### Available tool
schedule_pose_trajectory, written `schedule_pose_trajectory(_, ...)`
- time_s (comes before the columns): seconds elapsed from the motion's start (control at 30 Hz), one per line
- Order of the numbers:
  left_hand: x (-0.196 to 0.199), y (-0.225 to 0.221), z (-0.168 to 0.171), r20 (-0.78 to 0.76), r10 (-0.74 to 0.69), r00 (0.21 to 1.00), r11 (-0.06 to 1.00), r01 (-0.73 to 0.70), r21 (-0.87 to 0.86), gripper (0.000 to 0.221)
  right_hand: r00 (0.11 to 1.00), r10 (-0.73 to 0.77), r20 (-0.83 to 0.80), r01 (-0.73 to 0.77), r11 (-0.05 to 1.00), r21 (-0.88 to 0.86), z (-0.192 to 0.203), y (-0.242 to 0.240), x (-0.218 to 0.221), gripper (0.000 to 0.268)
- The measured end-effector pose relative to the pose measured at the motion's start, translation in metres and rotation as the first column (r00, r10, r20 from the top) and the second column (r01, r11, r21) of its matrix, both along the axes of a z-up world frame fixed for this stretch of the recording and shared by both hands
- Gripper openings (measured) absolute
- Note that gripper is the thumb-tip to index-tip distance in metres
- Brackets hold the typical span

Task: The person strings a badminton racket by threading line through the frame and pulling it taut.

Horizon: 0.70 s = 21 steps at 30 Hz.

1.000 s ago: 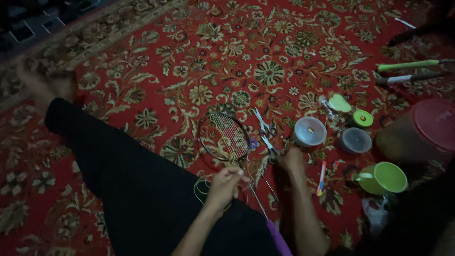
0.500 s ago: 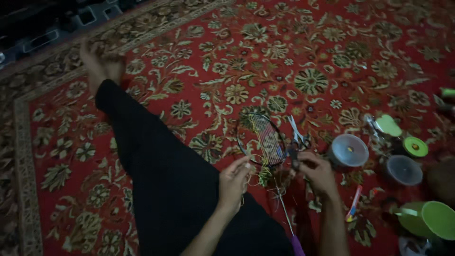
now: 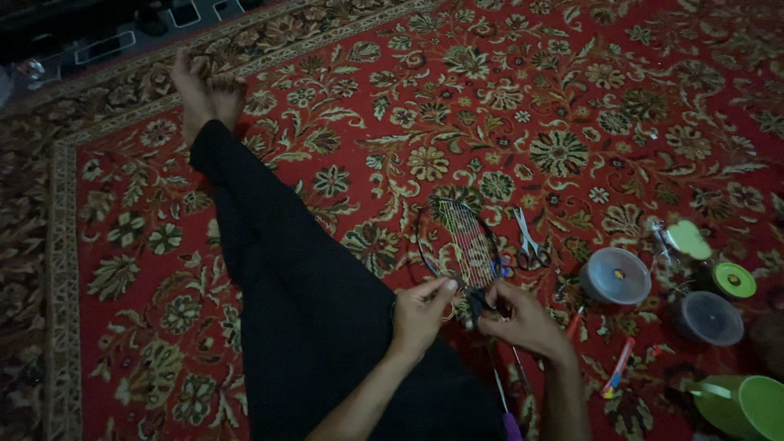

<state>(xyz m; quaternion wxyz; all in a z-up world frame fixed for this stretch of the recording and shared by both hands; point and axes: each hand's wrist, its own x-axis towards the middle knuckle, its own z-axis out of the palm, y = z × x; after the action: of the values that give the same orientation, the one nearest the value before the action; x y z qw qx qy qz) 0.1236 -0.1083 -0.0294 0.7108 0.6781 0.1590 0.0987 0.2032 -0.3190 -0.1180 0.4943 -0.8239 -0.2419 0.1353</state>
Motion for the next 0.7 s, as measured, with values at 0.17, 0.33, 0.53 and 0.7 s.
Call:
schedule_pose_trajectory(0.17, 0.006, 0.001, -0.027, -0.001, -0.013, 1.0, 1.0, 0.013, -0.001, 0.018, 0.999, 0.04, -0.002, -0.04, 0.999, 0.007, 0.015, -0.003, 0.002, 0.034)
schedule_pose_trajectory(0.33, 0.01, 0.002, -0.038, 0.015, -0.03, 0.999, 0.999, 0.03, -0.029, 0.016, 0.996, 0.089, -0.014, -0.089, 0.995, 0.046, 0.02, -0.002, 0.003, 0.032)
schedule_pose_trajectory(0.53, 0.008, 0.006, -0.033, 0.003, -0.049, 0.999, 0.998, 0.049, -0.035, 0.017, 0.988, 0.081, -0.133, -0.08, 0.997, 0.006, 0.028, 0.003, 0.003, 0.031)
schedule_pose_trajectory(0.7, 0.014, 0.008, -0.039, 0.012, -0.043, 0.999, 0.999, 0.043, -0.03, 0.016, 0.98, 0.067, -0.187, -0.051, 0.995, 0.088, 0.055, 0.015, -0.008, 0.029)
